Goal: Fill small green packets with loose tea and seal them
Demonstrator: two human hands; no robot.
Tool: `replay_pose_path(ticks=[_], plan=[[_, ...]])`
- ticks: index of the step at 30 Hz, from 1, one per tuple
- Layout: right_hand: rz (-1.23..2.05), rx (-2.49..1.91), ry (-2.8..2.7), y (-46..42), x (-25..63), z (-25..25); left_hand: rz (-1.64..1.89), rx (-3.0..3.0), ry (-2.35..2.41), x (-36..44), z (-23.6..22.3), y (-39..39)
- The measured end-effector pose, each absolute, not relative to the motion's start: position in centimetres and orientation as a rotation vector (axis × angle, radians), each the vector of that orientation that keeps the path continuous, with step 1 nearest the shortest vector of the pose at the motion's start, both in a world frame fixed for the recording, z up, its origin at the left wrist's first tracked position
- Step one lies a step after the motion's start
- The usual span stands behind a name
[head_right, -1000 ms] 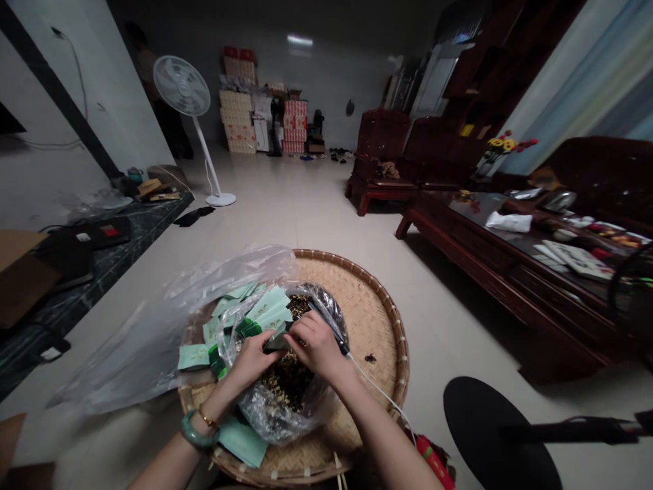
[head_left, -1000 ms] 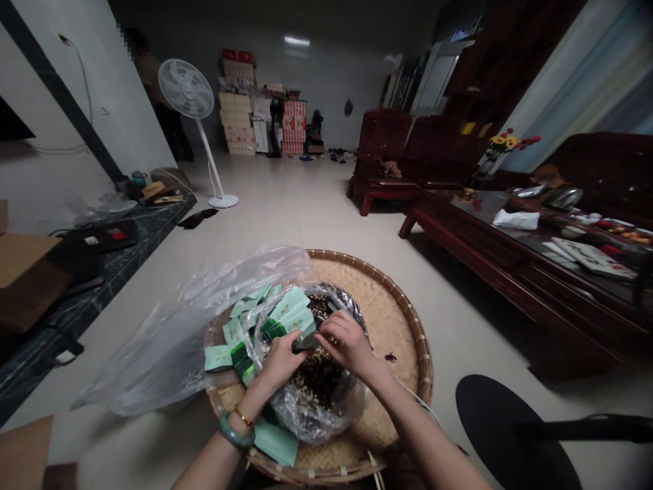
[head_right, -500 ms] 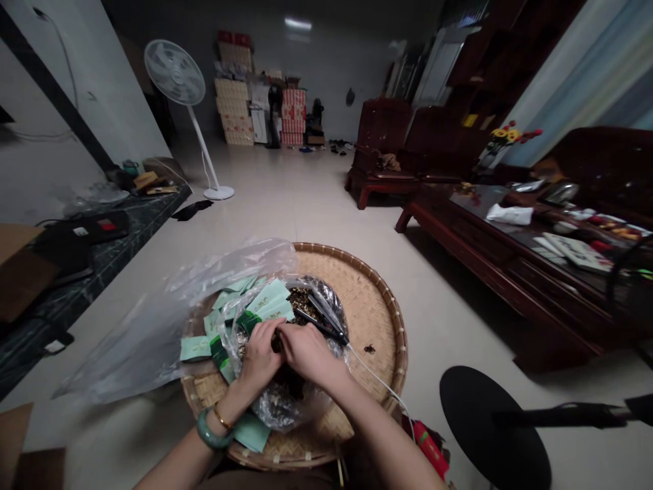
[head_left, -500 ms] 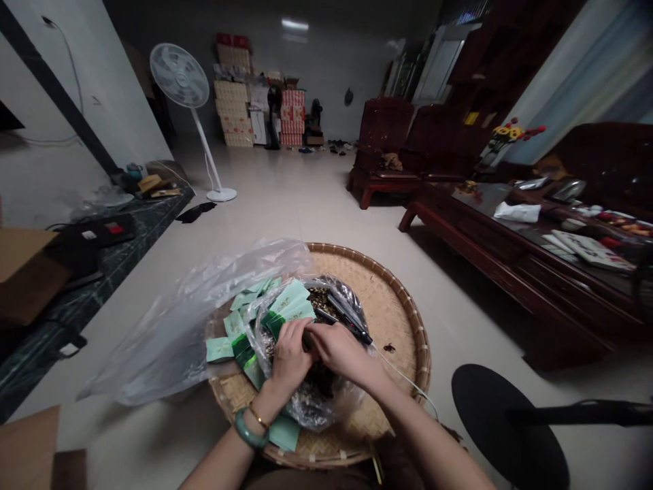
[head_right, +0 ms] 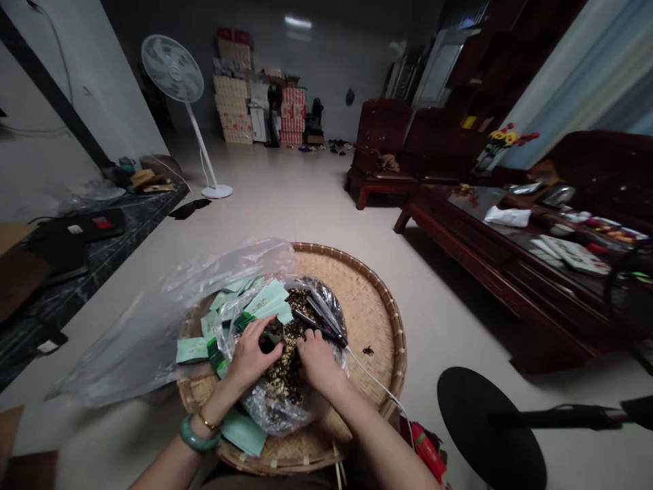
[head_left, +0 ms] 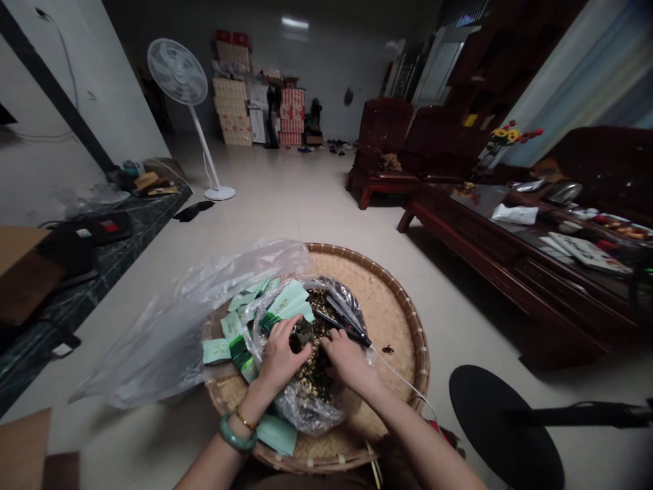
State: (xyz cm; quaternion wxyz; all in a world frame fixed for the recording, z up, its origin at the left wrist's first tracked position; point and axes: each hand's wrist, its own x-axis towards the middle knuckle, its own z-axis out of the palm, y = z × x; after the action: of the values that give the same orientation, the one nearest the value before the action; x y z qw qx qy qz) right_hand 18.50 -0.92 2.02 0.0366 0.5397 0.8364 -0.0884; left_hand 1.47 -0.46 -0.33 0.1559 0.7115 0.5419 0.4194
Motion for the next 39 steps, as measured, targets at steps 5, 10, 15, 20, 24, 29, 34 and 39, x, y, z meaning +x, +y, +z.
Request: replay_pose_path(ticks=[5, 10, 15, 20, 24, 29, 34, 39], plan=[[-0.245, 1.69, 2.596, -0.7, 18.4, 1.1, 1.162, 2.047, 1.527, 1.1, -0.4, -0.3], [-0.523, 1.738, 2.686, 0.3, 19.7, 1.0, 1.163, 2.057, 1.543, 1.1, -0.7, -0.5], [-1.379, 2.037, 2.767, 1.4, 21.0, 0.6, 1.267, 2.143, 1.505, 0.9, -1.2, -0.7], [-2.739, 2.145, 1.962, 0.9, 20.6, -0.1, 1.239, 2.318, 1.333, 0.5, -0.7, -0.5], [-3.207, 2.066, 1.417, 0.7, 20.3, 0.4, 1.175, 2.335, 1.331, 0.6, 0.1, -0.4], [-2.976, 2.15, 1.897, 1.1, 20.7, 3.1, 1.12, 2.339, 1.333, 1.1, 0.5, -0.4], [-1.968, 2.103, 2.889, 1.0, 19.6, 6.0, 1.101, 2.342, 1.342, 1.5, 0.2, -0.5], [-1.332, 1.97, 3.248, 0.9, 18.4, 6.4, 1.119, 2.354, 1.362, 1.5, -0.2, -0.4]])
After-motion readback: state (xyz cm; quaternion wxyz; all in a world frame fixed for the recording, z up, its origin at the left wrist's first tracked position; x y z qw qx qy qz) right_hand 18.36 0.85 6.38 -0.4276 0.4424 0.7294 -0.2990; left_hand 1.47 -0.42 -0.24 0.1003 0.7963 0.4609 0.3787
